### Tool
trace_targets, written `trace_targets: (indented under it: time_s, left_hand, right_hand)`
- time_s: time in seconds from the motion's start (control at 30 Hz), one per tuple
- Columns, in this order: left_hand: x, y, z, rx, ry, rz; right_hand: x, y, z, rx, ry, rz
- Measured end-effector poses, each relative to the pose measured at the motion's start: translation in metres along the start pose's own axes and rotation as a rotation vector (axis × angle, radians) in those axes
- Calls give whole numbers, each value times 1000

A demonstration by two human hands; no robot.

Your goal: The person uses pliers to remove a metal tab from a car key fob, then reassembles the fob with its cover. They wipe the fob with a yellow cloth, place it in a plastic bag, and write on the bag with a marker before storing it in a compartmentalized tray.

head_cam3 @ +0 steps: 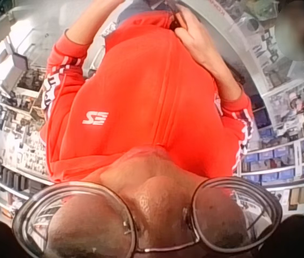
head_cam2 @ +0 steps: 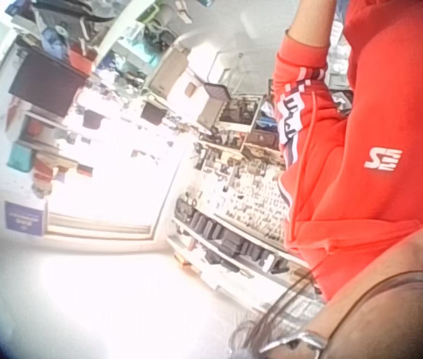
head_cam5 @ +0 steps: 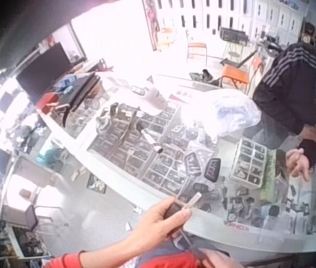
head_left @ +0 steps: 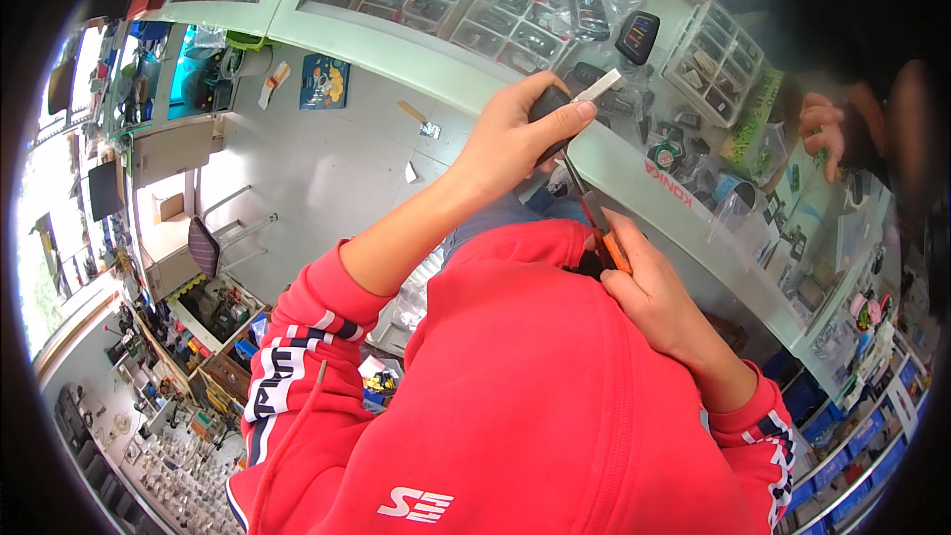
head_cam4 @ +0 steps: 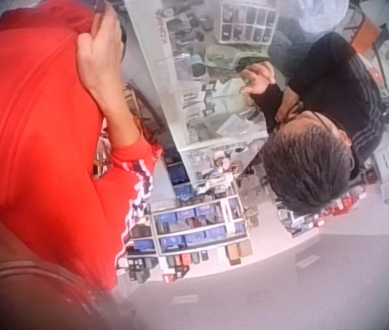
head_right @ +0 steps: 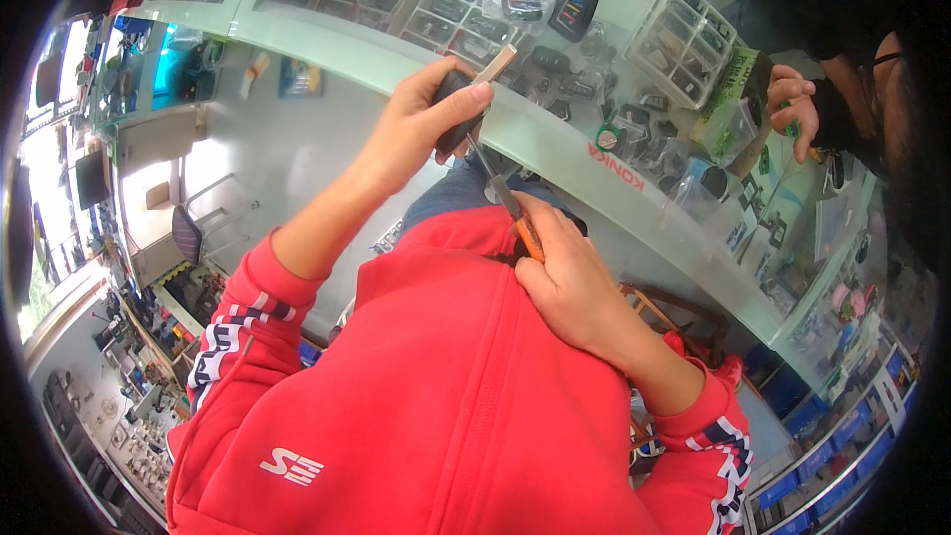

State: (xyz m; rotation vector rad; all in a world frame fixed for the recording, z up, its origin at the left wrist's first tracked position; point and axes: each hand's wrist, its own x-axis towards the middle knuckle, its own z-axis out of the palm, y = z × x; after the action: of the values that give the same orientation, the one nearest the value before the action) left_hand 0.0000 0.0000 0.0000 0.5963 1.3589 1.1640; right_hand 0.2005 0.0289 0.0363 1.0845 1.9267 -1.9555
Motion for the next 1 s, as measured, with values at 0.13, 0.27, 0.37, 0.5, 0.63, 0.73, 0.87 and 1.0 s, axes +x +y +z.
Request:
trace_targets:
  time_s: [0.13, 0.27, 0.37, 0.5, 0.63, 0.73, 0.87, 1.0]
  left_hand:
    - [0, -5, -1, -8, 23, -37]
    - [-2, -8, -5, 23, 48, -65]
    - [-2, -11, -6, 35, 54, -64]
    - [-3, -13, -7, 37, 55, -55]
    - [-4, -15, -8, 31, 50, -39]
    - [-3, -16, -8, 34, 48, -33]
    - [-2, -19, -8, 33, 46, -35]
    - [-1, -20, -10, 72, 12, -28]
  right_hand:
    - [3, 4, 8, -222, 100, -59]
    - [8, 6, 13, -358, 146, -99]
    - [9, 7, 14, -415, 151, -95]
    - [9, 7, 15, -459, 166, -111]
    - [9, 7, 17, -473, 171, -111]
    - [9, 7, 18, -473, 173, -115]
    - [9, 9, 18, -471, 173, -111]
    - [11, 12, 15, -378, 151, -100]
